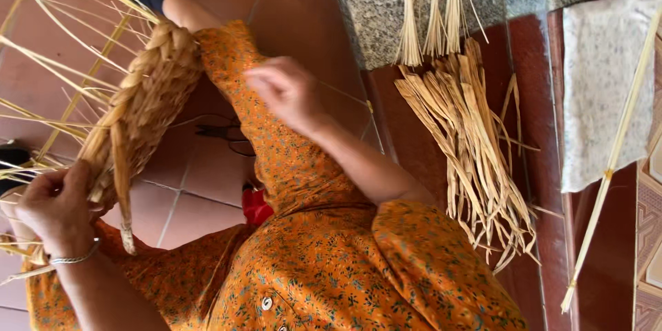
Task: The person weaves a basket by hand, interlacing dried palm strips through a yellow metal frame held between the feet. They trim excess material with scissors and continue weaving around the rim.
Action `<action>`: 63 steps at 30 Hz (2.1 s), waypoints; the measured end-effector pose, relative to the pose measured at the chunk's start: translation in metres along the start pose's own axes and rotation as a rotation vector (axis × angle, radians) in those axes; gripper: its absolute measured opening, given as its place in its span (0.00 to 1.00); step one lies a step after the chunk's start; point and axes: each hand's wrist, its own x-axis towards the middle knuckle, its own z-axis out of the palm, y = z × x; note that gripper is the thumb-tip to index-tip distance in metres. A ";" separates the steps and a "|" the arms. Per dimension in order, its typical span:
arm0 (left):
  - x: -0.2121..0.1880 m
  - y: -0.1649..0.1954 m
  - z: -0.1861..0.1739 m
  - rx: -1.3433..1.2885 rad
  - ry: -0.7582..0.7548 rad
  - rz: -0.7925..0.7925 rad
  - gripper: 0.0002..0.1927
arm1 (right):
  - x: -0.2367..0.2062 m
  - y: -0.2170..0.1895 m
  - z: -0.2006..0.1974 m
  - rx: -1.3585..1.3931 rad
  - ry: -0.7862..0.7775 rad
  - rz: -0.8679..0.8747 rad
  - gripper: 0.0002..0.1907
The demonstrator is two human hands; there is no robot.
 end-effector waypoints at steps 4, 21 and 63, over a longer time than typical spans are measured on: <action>0.000 0.002 -0.004 -0.039 0.019 -0.043 0.08 | -0.050 0.078 -0.127 -0.235 0.094 0.386 0.04; 0.005 -0.001 -0.007 -0.023 0.079 -0.063 0.10 | -0.103 0.131 -0.234 -1.132 0.074 0.328 0.20; -0.057 0.116 0.120 -1.254 -0.030 -0.231 0.13 | 0.024 -0.049 0.077 0.433 -0.794 0.592 0.09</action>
